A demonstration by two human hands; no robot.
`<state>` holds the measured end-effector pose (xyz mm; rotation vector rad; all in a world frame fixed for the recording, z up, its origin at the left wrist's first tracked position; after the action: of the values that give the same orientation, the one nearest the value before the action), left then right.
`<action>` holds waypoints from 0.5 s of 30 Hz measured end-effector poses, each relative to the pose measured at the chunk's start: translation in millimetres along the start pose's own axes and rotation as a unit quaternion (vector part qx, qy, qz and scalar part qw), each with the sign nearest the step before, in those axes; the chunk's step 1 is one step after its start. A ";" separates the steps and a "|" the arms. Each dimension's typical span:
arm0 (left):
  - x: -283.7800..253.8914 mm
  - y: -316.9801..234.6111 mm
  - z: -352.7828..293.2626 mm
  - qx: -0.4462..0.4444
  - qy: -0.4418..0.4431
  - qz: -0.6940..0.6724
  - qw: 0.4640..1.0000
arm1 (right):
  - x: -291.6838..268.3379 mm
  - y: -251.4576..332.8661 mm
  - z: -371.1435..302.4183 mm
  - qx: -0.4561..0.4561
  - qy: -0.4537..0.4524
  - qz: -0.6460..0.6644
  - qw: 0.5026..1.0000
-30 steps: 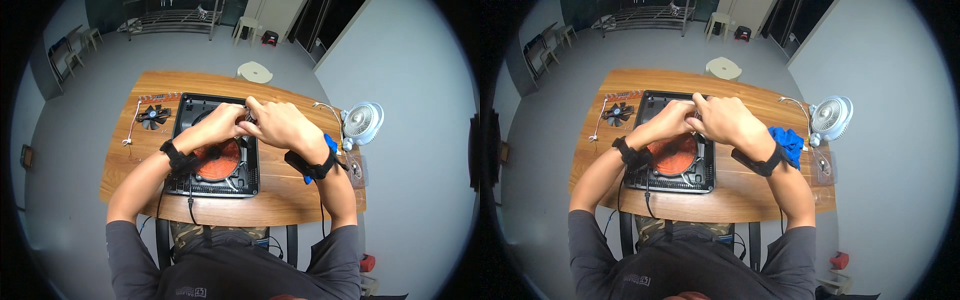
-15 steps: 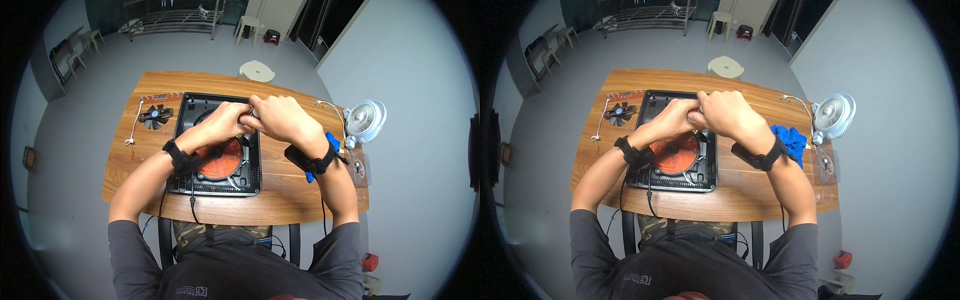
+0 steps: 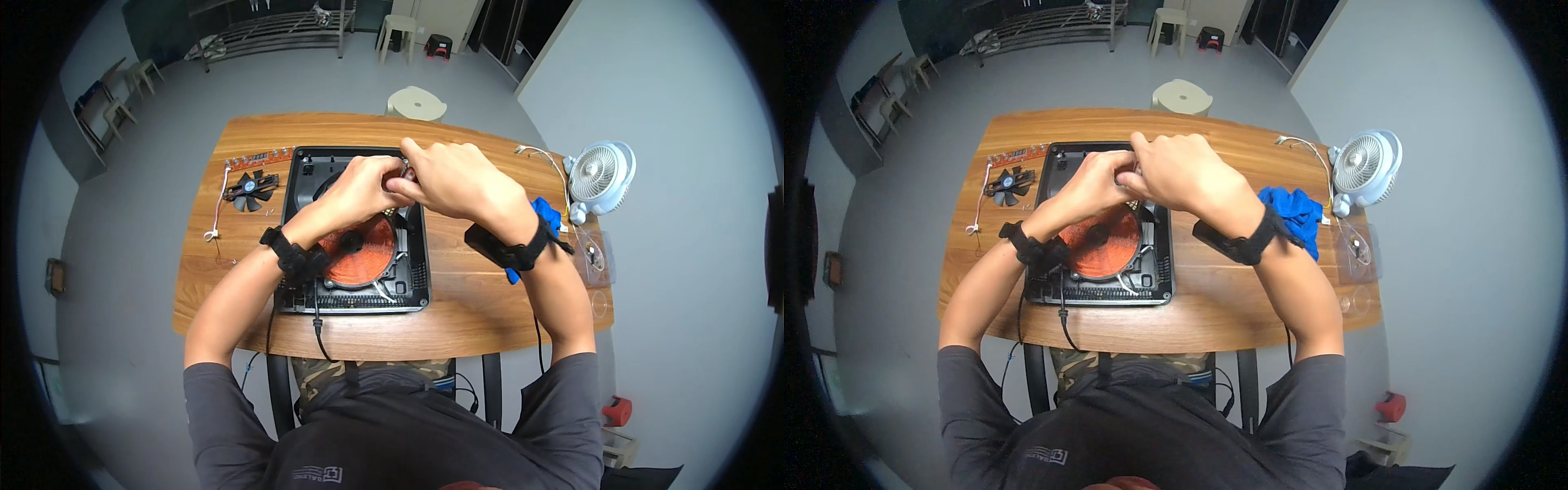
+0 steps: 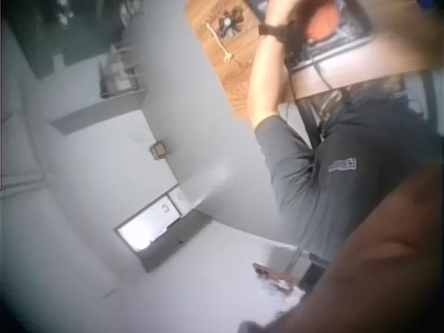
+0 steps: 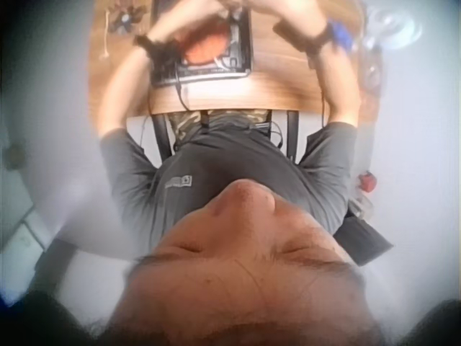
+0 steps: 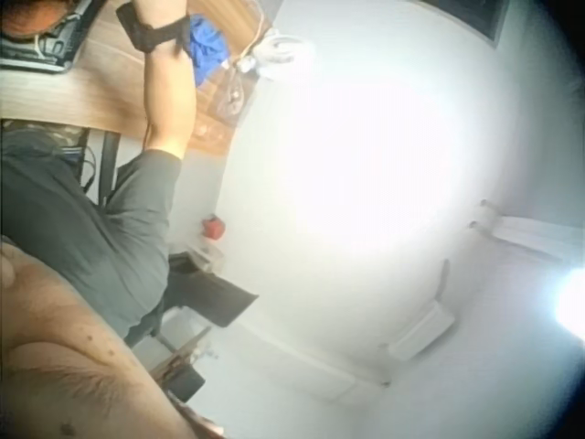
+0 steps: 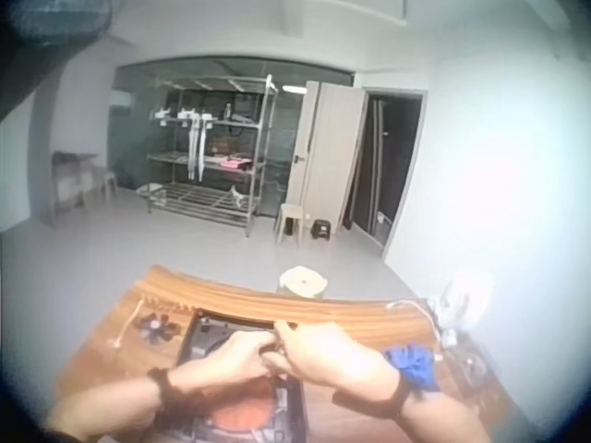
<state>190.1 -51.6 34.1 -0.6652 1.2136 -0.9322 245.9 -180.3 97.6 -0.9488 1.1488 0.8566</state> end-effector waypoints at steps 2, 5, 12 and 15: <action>-0.5 3.5 -0.5 0.004 -0.004 -0.007 1.000 | -5.2 0.4 -10.0 -0.046 -0.051 0.018 0.997; -1.5 5.1 -2.6 0.002 0.004 -0.036 0.999 | 2.1 -3.8 -0.2 -0.061 -0.014 0.053 0.997; 4.8 -0.5 -1.2 0.058 -0.042 -0.010 0.997 | 3.1 -1.1 11.1 0.024 0.095 -0.005 0.995; 3.5 -2.0 -2.2 0.007 -0.051 -0.004 0.999 | -3.2 -1.0 2.9 0.012 0.073 0.028 0.997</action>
<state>187.8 -55.5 33.5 -0.6976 1.1135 -0.9018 247.1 -178.2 101.3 -0.9749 1.3138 0.8271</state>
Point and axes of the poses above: each hand's wrist, its own z-axis towards the middle knuckle, its own x-axis out of the palm, y = z × x, the point moved 4 cm from there along z, towards the middle knuckle, and after that the axes turned 7 degrees about -z, right-handed, at the moved point
